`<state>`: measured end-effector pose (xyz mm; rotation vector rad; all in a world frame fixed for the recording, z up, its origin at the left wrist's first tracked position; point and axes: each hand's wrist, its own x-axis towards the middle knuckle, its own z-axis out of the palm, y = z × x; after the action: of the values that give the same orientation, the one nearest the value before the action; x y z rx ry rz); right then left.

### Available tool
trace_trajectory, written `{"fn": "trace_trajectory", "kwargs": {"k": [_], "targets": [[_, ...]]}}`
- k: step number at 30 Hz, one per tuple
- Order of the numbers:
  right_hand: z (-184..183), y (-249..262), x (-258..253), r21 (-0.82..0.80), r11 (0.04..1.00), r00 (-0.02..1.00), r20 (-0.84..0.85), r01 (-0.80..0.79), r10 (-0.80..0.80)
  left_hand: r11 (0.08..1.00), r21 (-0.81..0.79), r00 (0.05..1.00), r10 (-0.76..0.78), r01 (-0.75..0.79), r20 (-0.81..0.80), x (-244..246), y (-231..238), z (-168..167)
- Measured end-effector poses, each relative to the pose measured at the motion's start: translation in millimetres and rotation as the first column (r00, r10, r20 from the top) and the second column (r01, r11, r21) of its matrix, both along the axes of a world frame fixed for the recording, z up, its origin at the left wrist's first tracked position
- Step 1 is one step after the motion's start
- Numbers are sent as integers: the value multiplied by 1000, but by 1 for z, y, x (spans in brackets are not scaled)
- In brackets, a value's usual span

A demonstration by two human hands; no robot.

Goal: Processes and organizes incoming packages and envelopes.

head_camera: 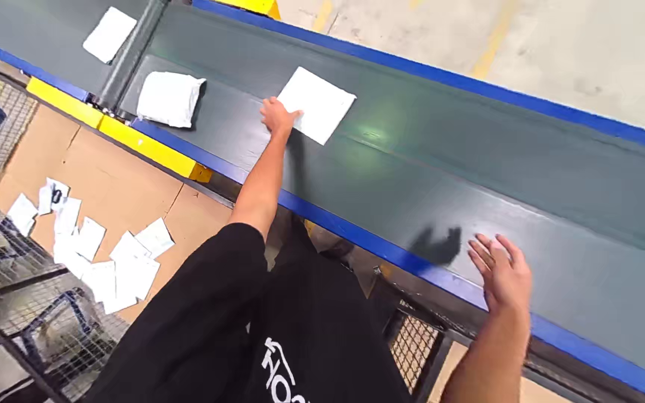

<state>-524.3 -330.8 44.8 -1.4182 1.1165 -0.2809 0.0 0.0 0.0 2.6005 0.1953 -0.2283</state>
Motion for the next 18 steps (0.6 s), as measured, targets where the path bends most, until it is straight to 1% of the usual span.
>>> {"fn": "trace_trajectory", "kwargs": {"k": [2, 4, 5, 7, 8, 9, 10, 11, 12, 13, 14, 15, 16, 17, 18], "targets": [[1, 14, 74, 45, 994, 995, -20, -102, 103, 998, 19, 992, -62, 64, -112, 9, -7, 1], [-3, 31, 135, 93, 981, 984, -37, -168, 172, 994, -32, 970, -108, 104, -217, 12, -15, -2], [-7, 41, 162, 119, 975, 979, -47, -190, 196, 988, -78, 958, -149, 134, -243, 8, -19, -5], [-17, 61, 214, 160, 962, 971, -54, -223, 234, 953, -174, 927, -285, 247, -243, -3, -25, -11], [-20, 72, 236, 164, 959, 969, -54, -230, 241, 913, -261, 910, -367, 313, -192, -11, -23, -14], [-23, 82, 257, 161, 959, 969, -50, -232, 243, 848, -397, 904, -417, 351, -93, -22, -16, -16], [-23, 93, 275, 162, 956, 966, -42, -245, 255, 741, -582, 908, -419, 334, -13, -33, -7, -15], [-21, 105, 290, 164, 948, 959, -35, -273, 282, 606, -749, 915, -404, 268, 1, -47, 6, -9], [-18, 118, 303, 176, 933, 947, -13, -314, 322, 489, -850, 916, -400, 194, -21, -57, 20, 0], [-17, 133, 313, 199, 913, 934, 35, -356, 357, 403, -905, 913, -405, 135, -44, -64, 36, 11], [-19, 150, 321, 223, 892, 919, 99, -394, 381, 343, -934, 911, -410, 103, -50, -71, 52, 19], [-25, 170, 327, 250, 876, 909, 171, -413, 380, 317, -943, 907, -418, 102, -42, -75, 69, 27], [-31, 190, 334, 274, 877, 912, 232, -395, 338, 329, -935, 908, -419, 134, -17, -73, 88, 36], [-36, 209, 340, 299, 886, 923, 267, -354, 279, 379, -907, 916, -401, 180, 14, -67, 109, 44], [-38, 223, 345, 326, 890, 930, 287, -320, 229, 470, -858, 935, -352, 209, 35, -58, 133, 51]]}}
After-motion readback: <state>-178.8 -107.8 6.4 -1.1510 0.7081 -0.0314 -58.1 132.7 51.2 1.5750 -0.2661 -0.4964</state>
